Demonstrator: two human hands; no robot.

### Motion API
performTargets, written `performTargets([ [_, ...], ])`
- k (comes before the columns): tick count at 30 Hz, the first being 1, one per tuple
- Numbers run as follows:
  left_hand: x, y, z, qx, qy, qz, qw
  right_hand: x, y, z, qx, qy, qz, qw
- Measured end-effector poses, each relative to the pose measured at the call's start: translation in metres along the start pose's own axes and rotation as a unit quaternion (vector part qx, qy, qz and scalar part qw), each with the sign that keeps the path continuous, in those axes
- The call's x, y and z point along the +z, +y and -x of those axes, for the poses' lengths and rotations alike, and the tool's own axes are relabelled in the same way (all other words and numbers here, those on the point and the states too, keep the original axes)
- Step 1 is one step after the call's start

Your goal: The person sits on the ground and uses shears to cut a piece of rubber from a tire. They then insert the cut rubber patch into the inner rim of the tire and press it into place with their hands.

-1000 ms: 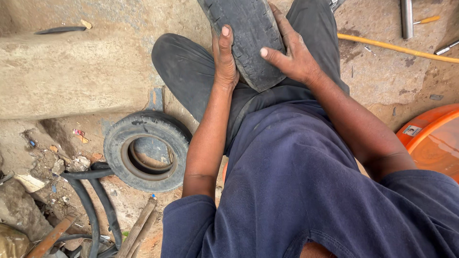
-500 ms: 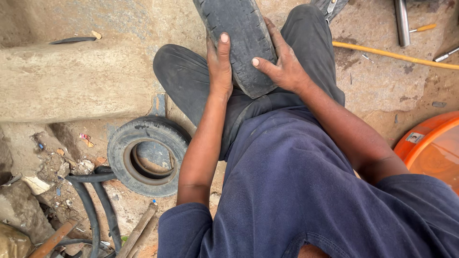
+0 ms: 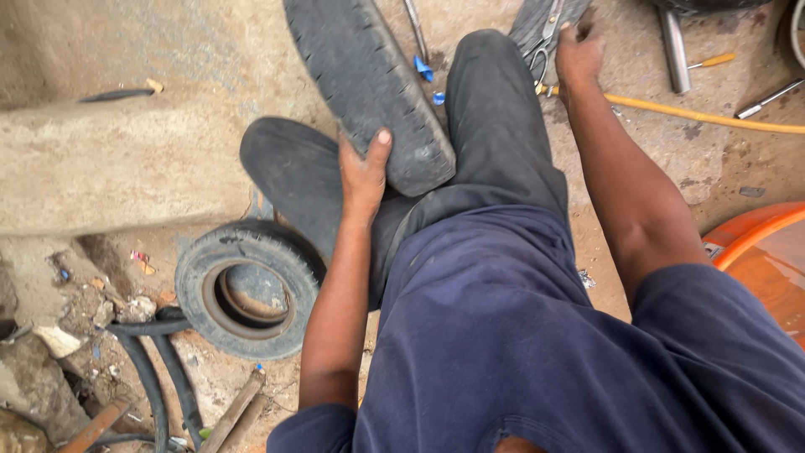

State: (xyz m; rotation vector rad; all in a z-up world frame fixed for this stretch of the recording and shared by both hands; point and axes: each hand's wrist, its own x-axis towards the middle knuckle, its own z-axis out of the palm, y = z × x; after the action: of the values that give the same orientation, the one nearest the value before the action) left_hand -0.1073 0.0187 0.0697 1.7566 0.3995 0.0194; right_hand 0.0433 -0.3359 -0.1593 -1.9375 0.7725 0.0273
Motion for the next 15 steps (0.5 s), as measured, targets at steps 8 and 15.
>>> performTargets([
  [8,0.017,0.026,0.028,0.019,0.044,-0.166,0.985,0.031,0.011,-0.028,0.115,-0.098,0.336,0.929],
  [15,-0.001,0.028,0.022,-0.044,-0.001,-0.087,0.995,0.037,0.012,-0.025,0.110,-0.036,0.262,0.958],
])
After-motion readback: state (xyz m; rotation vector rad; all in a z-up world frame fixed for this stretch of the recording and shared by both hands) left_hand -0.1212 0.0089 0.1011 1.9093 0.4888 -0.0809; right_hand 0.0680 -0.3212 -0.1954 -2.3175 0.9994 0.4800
